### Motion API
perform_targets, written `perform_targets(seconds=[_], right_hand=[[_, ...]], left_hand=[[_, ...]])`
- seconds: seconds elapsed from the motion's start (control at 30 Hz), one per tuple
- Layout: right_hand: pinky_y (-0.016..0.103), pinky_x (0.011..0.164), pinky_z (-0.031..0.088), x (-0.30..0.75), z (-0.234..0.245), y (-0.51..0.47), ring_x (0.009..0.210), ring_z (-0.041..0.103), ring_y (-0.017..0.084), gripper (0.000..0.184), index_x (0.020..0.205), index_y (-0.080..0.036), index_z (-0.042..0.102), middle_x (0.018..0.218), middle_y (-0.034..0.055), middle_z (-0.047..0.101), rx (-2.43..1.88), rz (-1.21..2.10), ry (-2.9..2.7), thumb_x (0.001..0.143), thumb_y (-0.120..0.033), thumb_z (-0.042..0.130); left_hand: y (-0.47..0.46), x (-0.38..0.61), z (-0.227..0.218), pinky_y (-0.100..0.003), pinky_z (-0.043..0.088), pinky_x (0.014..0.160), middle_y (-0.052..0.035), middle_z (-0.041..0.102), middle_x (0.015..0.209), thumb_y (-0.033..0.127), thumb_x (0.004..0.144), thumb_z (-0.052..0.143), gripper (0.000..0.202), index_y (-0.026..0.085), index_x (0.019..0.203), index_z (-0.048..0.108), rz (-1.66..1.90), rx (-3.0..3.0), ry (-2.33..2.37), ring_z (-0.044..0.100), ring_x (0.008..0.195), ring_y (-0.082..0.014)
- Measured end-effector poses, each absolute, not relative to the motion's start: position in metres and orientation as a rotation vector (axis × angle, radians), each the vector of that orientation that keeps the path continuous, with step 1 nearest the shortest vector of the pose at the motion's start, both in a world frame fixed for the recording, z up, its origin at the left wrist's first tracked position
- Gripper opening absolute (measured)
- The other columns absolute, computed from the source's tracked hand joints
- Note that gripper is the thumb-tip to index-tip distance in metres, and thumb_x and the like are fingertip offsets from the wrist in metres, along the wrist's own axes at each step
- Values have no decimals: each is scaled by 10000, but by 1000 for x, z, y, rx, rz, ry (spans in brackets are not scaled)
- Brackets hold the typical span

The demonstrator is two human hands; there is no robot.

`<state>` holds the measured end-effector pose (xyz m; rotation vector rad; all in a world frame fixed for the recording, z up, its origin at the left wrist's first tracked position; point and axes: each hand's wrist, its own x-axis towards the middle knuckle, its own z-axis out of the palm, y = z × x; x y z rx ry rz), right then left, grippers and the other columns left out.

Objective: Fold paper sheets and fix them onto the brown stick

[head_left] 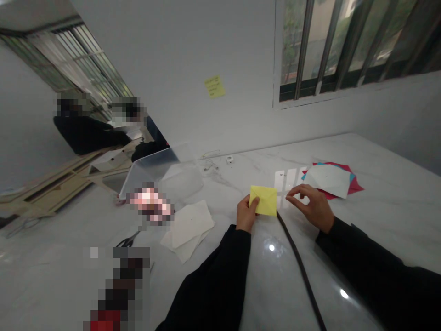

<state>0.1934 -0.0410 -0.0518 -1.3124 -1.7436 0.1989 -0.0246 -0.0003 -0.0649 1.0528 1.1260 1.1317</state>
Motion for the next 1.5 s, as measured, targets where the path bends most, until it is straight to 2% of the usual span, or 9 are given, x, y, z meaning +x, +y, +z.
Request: perform_targets(seconds=[0.17, 0.43, 0.6, 0.7, 0.9, 1.1, 1.2, 1.37, 1.5], right_hand=[[280, 641, 482, 217, -73, -8, 660, 627, 164, 132, 866, -212, 665, 762, 5, 696, -1586, 194, -1817, 885, -321, 593], [327, 781, 463, 215, -72, 53, 868, 626, 238, 204, 939, -149, 681, 903, 103, 707, -1672, -108, -2069, 919, -169, 478], [358, 917, 453, 211, -77, 37, 992, 597, 241, 211, 1049, -168, 673, 1012, 87, 708, -1596, -131, -1952, 916, -205, 514], [363, 891, 490, 199, -73, 10, 950, 613, 223, 212, 1055, -188, 663, 1016, 79, 703, -1389, -65, -1742, 931, -275, 514], [365, 767, 560, 161, -60, -34, 944, 627, 209, 504, 1398, -227, 397, 1186, 106, 602, -1150, 350, -1507, 928, -363, 518], [446, 848, 558, 147, -68, -37, 1168, 536, 303, 826, 1475, -221, 285, 1424, 164, 412, -1215, 318, -1621, 779, -384, 699], [461, 887, 548, 147, -75, -33, 1307, 412, 336, 841, 1478, -215, 297, 1451, 161, 381, -1237, 276, -1686, 750, -320, 705], [399, 707, 603, 150, -78, -32, 1307, 419, 341, 820, 1485, -256, 286, 1473, 143, 358, -1265, 314, -1621, 745, -225, 638], [521, 958, 502, 148, -73, -33, 1348, 370, 343, 858, 1494, -229, 258, 1463, 152, 372, -1256, 225, -1663, 758, -328, 688]], left_hand=[[2, -30, -56, -172, 362, 396, -30, 631, 736, 442, 758, 671, 343, 150, 936, 648, 1108, 873, 1153, 543, 562, -108], [3, -28, -61, -236, 534, 708, -73, 702, 933, 182, 617, 774, 406, 148, 997, 637, 960, 917, 949, 658, 796, -152], [5, -30, -63, -247, 528, 676, -71, 718, 938, 186, 617, 771, 398, 148, 994, 648, 966, 1134, 1047, 664, 752, -160], [1, -28, -63, -261, 537, 663, -80, 719, 936, 195, 625, 772, 387, 147, 987, 644, 1009, 1152, 1100, 668, 737, -167], [-5, -25, -65, -277, 545, 633, -85, 712, 877, 206, 648, 763, 385, 140, 1005, 634, 1081, 1144, 1157, 672, 690, -170], [-4, -25, -70, -273, 529, 658, -96, 705, 937, 211, 616, 783, 469, 141, 1051, 623, 1099, 1125, 1105, 662, 731, -172], [-5, -23, -71, -256, 509, 674, -82, 707, 917, 183, 609, 774, 457, 140, 1043, 638, 1108, 1209, 1098, 650, 755, -168], [-12, -19, -70, -264, 511, 717, -62, 708, 948, 154, 623, 744, 374, 166, 990, 669, 1145, 1365, 1167, 651, 819, -184], [-14, -17, -69, -267, 518, 670, -68, 712, 910, 200, 673, 724, 347, 168, 1010, 646, 1161, 1300, 1188, 665, 765, -185]])
